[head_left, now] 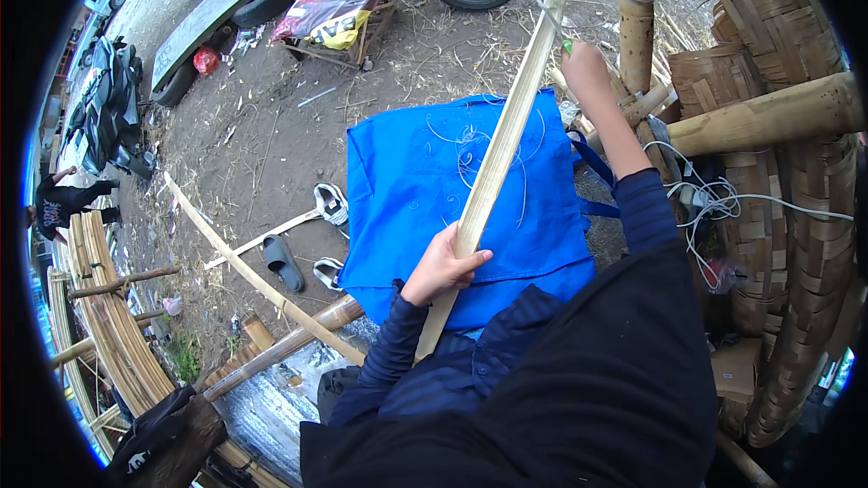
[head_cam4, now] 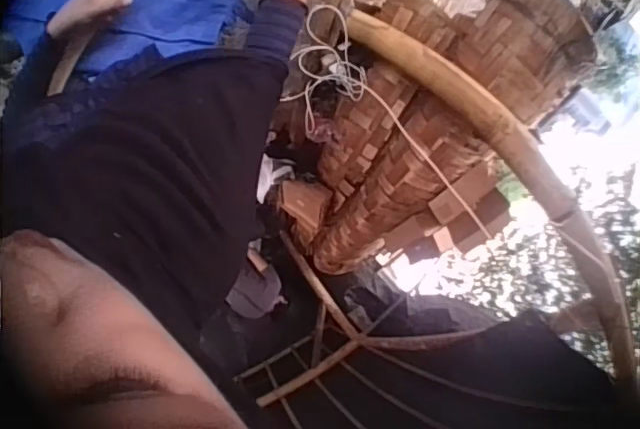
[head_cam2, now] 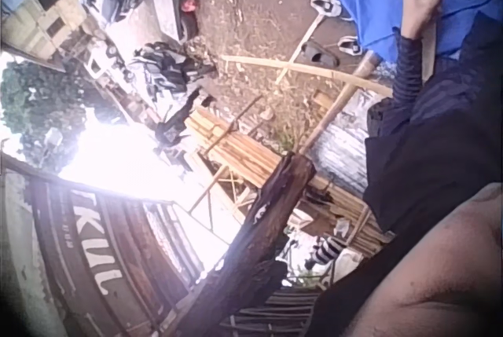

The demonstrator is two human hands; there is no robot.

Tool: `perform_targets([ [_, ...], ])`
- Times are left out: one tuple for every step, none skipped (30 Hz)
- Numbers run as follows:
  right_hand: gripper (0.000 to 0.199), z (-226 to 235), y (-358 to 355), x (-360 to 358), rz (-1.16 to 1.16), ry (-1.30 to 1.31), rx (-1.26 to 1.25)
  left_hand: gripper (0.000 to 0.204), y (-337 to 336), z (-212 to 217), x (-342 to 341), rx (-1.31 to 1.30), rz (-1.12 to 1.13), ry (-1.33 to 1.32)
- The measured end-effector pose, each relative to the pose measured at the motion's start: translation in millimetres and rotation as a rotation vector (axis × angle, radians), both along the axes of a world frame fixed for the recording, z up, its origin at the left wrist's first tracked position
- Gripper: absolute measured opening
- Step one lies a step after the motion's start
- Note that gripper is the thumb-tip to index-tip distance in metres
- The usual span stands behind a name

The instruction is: Using a knife to shave and thin a strip of bamboo.

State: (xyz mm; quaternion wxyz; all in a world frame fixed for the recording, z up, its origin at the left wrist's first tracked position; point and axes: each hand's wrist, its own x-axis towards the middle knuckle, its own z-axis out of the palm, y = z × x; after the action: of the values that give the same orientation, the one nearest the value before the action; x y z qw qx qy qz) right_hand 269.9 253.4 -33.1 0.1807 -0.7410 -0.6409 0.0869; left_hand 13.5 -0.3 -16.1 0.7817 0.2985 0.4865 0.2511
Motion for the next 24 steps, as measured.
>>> perform_targets([
  [0.022,3.2,-13.2,-10.7,0.084,-0.016,-0.057,0.045,-0.3,-4.2,-2.6,-0.001,0.025,-0.005],
  [0.022,6.8,-29.1,-20.9,0.163,-0.034,-0.112,0.045,1.0,-8.8,-6.2,-0.015,0.025,-0.026],
  [0.022,2.7,-48.1,-30.2,0.232,-0.048,-0.156,0.044,3.4,-7.6,-7.7,-0.020,0.052,-0.008],
  [0.021,-1.5,-71.9,-39.9,0.299,-0.063,-0.202,0.043,5.7,-6.2,-8.0,-0.025,0.078,0.009],
  [0.021,2.6,-96.7,-52.8,0.395,-0.072,-0.289,0.043,6.3,-7.1,-9.8,-0.032,0.092,0.009],
  [0.021,8.2,-122.7,-62.7,0.422,-0.057,-0.339,0.042,7.3,-8.9,-10.4,-0.037,0.095,0.012],
  [0.021,11.3,-146.2,-68.8,0.478,-0.025,-0.357,0.042,6.9,-8.3,-11.4,-0.043,0.097,0.018],
  [0.018,13.5,-166.5,-74.7,0.510,-0.016,-0.363,0.042,8.6,-7.7,-11.2,-0.049,0.097,0.020],
  [0.018,16.8,-182.7,-81.4,0.529,-0.040,-0.370,0.042,9.3,-6.4,-10.3,-0.045,0.096,0.031],
  [0.018,17.3,-194.3,-85.0,0.544,-0.062,-0.345,0.043,9.2,-5.4,-8.7,-0.038,0.091,0.041],
  [0.019,12.6,-195.4,-85.8,0.537,-0.097,-0.313,0.043,8.4,-5.5,-8.3,-0.044,0.091,0.044],
  [0.020,5.6,-194.7,-86.9,0.530,-0.132,-0.281,0.044,7.2,-5.6,-8.4,-0.019,0.106,0.056],
  [0.020,1.5,-191.8,-86.0,0.527,-0.131,-0.281,0.044,7.2,-5.6,-6.5,0.012,0.119,0.065],
  [0.021,-2.2,-188.1,-85.8,0.519,-0.166,-0.240,0.044,6.6,-5.9,-5.2,0.013,0.117,0.065],
  [0.023,-5.1,-185.7,-86.0,0.510,-0.201,-0.197,0.044,5.6,-6.6,-4.3,0.056,0.128,0.110],
  [0.023,-8.3,-183.3,-87.1,0.513,-0.202,-0.195,0.045,5.4,-8.2,-3.7,0.100,0.145,0.153],
  [0.023,-11.0,-181.4,-88.6,0.508,-0.196,-0.181,0.045,5.0,-9.3,-3.4,0.102,0.148,0.154],
  [0.024,-12.5,-179.0,-89.6,0.504,-0.189,-0.167,0.045,4.6,-10.4,-3.3,0.121,0.143,0.169],
  [0.024,-13.1,-174.7,-89.9,0.509,-0.189,-0.163,0.046,4.2,-11.7,-3.9,0.140,0.140,0.184],
  [0.020,-13.7,-169.8,-89.4,0.499,-0.204,-0.163,0.046,4.5,-13.4,-4.3,0.143,0.145,0.185],
  [0.017,-14.4,-165.9,-89.5,0.488,-0.218,-0.164,0.046,5.5,-15.3,-4.6,0.143,0.131,0.198],
  [0.017,-15.2,-163.9,-90.3,0.489,-0.218,-0.161,0.047,6.3,-16.1,-4.8,0.145,0.114,0.210],
  [0.018,-16.5,-162.4,-91.1,0.486,-0.214,-0.158,0.047,6.3,-15.4,-4.9,0.146,0.114,0.211],
  [0.019,-17.4,-160.4,-91.5,0.482,-0.211,-0.156,0.047,5.9,-14.5,-5.0,0.153,0.126,0.208],
])
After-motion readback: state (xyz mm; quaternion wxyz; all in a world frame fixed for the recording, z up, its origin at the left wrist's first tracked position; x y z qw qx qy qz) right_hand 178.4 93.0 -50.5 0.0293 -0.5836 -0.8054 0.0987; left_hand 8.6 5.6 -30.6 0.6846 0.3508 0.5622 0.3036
